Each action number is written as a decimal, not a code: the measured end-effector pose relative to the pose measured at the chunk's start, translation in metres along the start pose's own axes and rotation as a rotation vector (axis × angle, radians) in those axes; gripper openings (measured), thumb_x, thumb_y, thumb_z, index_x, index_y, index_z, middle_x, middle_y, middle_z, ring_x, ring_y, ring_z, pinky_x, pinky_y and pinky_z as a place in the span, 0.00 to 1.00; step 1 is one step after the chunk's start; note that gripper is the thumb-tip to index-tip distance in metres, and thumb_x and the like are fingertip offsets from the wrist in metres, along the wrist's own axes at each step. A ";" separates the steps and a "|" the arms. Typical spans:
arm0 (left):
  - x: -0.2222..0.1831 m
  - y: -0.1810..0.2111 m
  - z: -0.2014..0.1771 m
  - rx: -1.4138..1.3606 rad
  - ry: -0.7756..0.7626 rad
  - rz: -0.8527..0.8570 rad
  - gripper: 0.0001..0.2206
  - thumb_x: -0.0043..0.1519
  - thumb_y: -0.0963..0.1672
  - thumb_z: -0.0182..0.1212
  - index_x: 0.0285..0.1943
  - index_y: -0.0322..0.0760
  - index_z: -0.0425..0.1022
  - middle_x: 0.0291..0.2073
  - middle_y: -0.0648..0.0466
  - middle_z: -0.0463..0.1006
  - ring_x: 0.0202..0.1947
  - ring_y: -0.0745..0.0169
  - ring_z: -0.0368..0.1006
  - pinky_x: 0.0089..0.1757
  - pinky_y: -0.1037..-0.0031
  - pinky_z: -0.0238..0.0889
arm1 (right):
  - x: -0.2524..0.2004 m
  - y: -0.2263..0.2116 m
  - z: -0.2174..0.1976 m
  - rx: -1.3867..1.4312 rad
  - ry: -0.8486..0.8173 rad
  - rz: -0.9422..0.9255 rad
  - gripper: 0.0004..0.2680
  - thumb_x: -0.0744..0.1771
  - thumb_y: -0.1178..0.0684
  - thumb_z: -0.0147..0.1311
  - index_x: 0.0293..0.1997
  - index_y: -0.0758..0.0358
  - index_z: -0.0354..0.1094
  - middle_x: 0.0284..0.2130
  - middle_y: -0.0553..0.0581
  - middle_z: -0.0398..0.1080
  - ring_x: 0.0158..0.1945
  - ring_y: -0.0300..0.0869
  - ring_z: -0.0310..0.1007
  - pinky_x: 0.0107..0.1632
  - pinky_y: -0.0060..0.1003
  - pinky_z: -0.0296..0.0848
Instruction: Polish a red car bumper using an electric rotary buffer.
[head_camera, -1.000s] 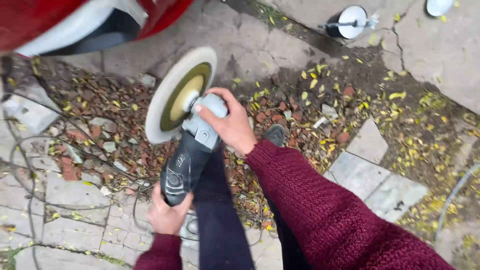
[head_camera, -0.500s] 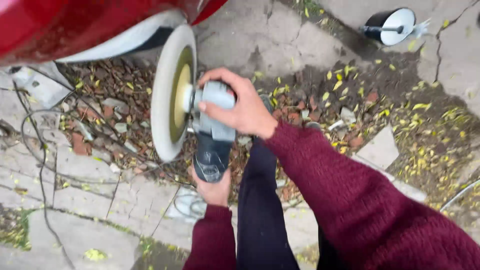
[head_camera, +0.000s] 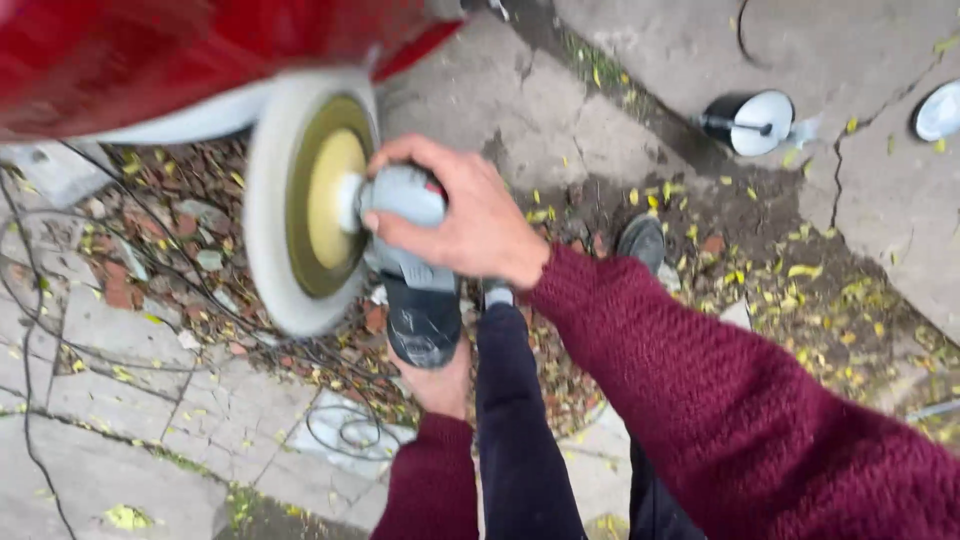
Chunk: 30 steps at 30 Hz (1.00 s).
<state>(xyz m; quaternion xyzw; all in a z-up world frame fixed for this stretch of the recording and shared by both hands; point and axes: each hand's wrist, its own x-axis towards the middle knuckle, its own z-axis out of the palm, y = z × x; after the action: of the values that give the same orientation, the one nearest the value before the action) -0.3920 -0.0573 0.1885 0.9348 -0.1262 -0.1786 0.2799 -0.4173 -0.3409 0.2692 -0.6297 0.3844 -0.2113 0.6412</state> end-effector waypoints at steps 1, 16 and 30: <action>0.000 -0.004 -0.001 -0.006 -0.045 0.100 0.42 0.47 0.43 0.78 0.70 0.26 0.57 0.54 0.38 0.75 0.52 0.47 0.77 0.53 0.62 0.69 | -0.003 0.009 -0.001 0.005 -0.001 0.013 0.15 0.63 0.45 0.64 0.52 0.55 0.69 0.41 0.54 0.79 0.44 0.46 0.83 0.51 0.39 0.79; 0.039 -0.023 0.000 -0.023 -0.188 0.215 0.44 0.51 0.44 0.78 0.73 0.28 0.52 0.57 0.36 0.76 0.53 0.49 0.78 0.54 0.62 0.70 | 0.015 0.063 0.012 0.081 0.044 -0.002 0.14 0.64 0.46 0.64 0.51 0.56 0.69 0.42 0.54 0.78 0.47 0.45 0.82 0.54 0.40 0.78; 0.085 -0.048 -0.035 0.302 -0.243 0.222 0.45 0.49 0.46 0.76 0.75 0.34 0.51 0.47 0.35 0.80 0.42 0.41 0.82 0.45 0.58 0.74 | 0.018 0.121 0.052 0.241 0.097 0.052 0.13 0.66 0.47 0.64 0.53 0.58 0.69 0.46 0.53 0.76 0.50 0.40 0.77 0.57 0.38 0.75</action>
<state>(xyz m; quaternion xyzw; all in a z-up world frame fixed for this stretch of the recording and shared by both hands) -0.2948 -0.0303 0.1658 0.9182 -0.2862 -0.2369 0.1373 -0.3926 -0.3065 0.1429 -0.5269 0.4032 -0.2694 0.6980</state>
